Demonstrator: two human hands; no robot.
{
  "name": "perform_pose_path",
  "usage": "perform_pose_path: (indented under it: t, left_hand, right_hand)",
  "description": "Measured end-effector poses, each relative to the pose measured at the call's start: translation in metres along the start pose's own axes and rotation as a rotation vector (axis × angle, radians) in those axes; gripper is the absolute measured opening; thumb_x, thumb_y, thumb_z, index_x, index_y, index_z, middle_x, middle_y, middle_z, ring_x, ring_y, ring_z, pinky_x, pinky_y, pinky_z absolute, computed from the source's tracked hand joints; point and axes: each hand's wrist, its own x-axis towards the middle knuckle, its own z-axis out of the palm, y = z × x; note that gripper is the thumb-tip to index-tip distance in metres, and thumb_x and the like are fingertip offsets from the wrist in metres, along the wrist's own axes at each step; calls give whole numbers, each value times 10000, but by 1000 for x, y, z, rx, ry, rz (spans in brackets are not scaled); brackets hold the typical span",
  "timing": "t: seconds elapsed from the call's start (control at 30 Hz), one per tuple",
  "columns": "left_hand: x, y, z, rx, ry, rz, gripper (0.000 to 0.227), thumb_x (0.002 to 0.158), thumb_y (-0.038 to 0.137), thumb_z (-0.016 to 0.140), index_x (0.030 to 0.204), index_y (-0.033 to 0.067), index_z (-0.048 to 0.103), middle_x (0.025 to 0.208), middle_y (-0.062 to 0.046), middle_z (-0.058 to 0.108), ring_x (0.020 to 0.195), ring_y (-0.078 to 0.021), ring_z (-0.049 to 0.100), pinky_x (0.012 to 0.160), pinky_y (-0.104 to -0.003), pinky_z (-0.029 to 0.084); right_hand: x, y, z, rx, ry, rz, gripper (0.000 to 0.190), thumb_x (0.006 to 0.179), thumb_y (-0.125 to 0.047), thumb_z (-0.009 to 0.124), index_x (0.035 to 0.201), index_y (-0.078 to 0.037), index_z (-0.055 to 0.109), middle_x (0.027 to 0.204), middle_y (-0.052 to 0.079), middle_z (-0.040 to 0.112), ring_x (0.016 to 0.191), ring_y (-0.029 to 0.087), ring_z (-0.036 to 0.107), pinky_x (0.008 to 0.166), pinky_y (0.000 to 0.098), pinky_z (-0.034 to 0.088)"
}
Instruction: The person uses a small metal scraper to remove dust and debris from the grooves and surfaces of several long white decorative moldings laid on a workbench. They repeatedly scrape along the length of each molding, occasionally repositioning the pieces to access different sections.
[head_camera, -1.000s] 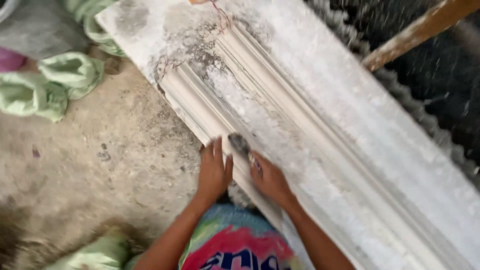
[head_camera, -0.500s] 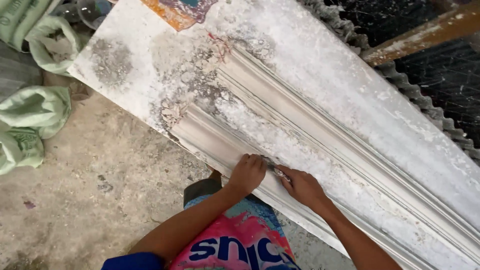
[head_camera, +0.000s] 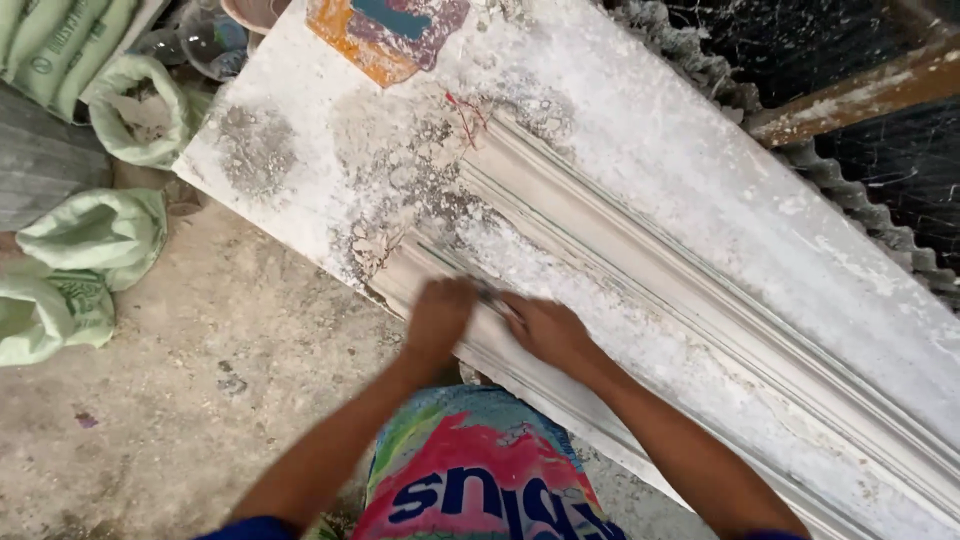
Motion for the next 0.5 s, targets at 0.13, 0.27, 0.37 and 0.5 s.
perform_pose_path:
  t: [0.13, 0.27, 0.37, 0.5]
  left_hand:
    - [1, -18, -7, -64, -62, -9, 206, 905, 17, 672, 1096, 59, 739, 999, -157, 747, 966, -317, 713, 871, -465, 528]
    - [12, -85, -29, 165, 31, -39, 162, 907, 27, 639, 1019, 108, 724, 903, -92, 732, 873, -271, 710, 777, -434, 519]
    - [9, -38, -19, 98, -105, -49, 118, 910, 52, 651, 910, 153, 713, 799, -16, 704, 771, -215, 685, 678, -394, 520]
    - [1, -19, -28, -17, -12, -43, 181, 866, 50, 744, 1037, 110, 752, 970, -108, 754, 950, -290, 724, 797, -455, 531]
  right_hand:
    - [19, -3, 15, 83, 36, 10, 457, 1072, -306, 415, 1506, -196, 506, 1213, 236, 709, 1152, 429, 678, 972, 566, 552]
    - [68, -36, 20, 54, 138, -115, 450, 1094, -300, 392, 1516, -187, 494, 1152, 221, 718, 1114, 397, 697, 950, 544, 566]
    - [24, -26, 5, 82, 62, -17, 462, 1084, -331, 395, 1507, -180, 505, 1209, 234, 707, 1149, 400, 684, 963, 552, 555]
    - [13, -16, 14, 49, 38, 55, 453, 1071, -333, 428, 1494, -202, 524, 1210, 222, 718, 1135, 402, 698, 969, 568, 556]
